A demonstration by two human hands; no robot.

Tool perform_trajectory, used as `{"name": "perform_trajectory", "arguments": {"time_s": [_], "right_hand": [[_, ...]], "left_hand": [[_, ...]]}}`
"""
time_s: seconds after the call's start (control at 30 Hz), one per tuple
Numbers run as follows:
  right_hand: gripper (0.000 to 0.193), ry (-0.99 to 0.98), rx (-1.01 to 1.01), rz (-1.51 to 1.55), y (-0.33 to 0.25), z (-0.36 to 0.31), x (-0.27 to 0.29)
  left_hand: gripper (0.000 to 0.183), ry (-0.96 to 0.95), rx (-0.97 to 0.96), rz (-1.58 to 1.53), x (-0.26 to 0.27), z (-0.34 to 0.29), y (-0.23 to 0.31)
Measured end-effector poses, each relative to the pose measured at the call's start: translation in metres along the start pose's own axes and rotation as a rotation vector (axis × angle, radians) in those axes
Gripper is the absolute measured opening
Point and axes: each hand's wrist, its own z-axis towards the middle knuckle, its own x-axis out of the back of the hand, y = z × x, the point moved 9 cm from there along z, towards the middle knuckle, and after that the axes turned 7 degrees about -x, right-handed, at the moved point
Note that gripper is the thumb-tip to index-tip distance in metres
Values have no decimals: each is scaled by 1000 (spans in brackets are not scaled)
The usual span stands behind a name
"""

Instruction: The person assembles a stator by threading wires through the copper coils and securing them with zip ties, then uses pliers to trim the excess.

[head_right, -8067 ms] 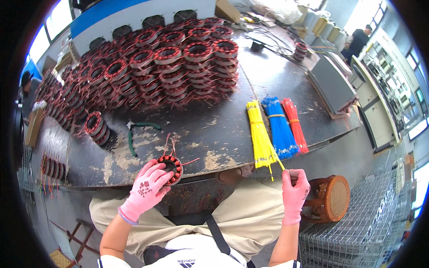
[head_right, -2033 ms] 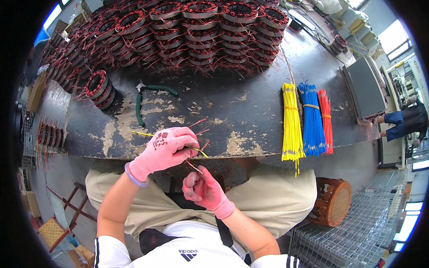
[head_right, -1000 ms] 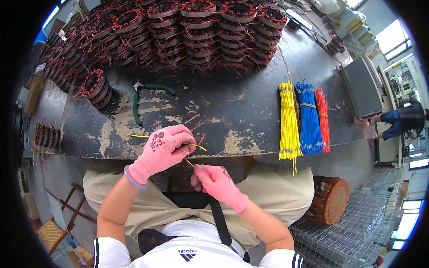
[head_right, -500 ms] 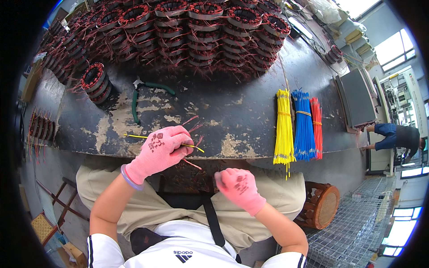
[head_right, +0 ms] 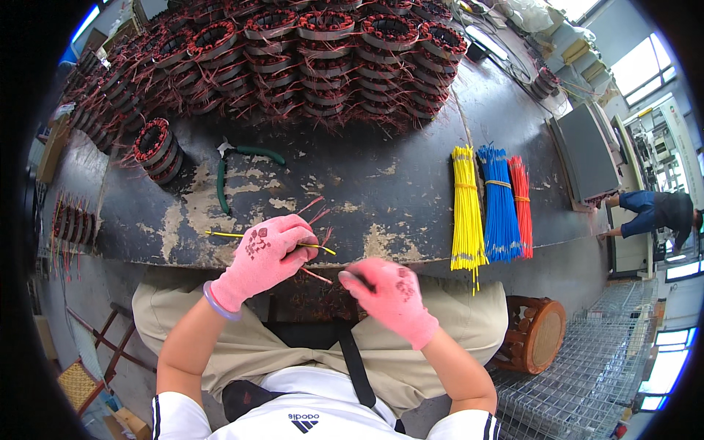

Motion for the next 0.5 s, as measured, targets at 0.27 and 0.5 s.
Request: {"name": "perform_trajectory", "arguments": {"time_s": [0.27, 0.5], "right_hand": [[51, 394, 591, -525, -47, 15, -13], [53, 434, 588, -520, -44, 19, -12]], "left_hand": [[11, -10, 27, -3, -2, 1, -2], [12, -15, 18, -18, -1, 1, -1]]}}
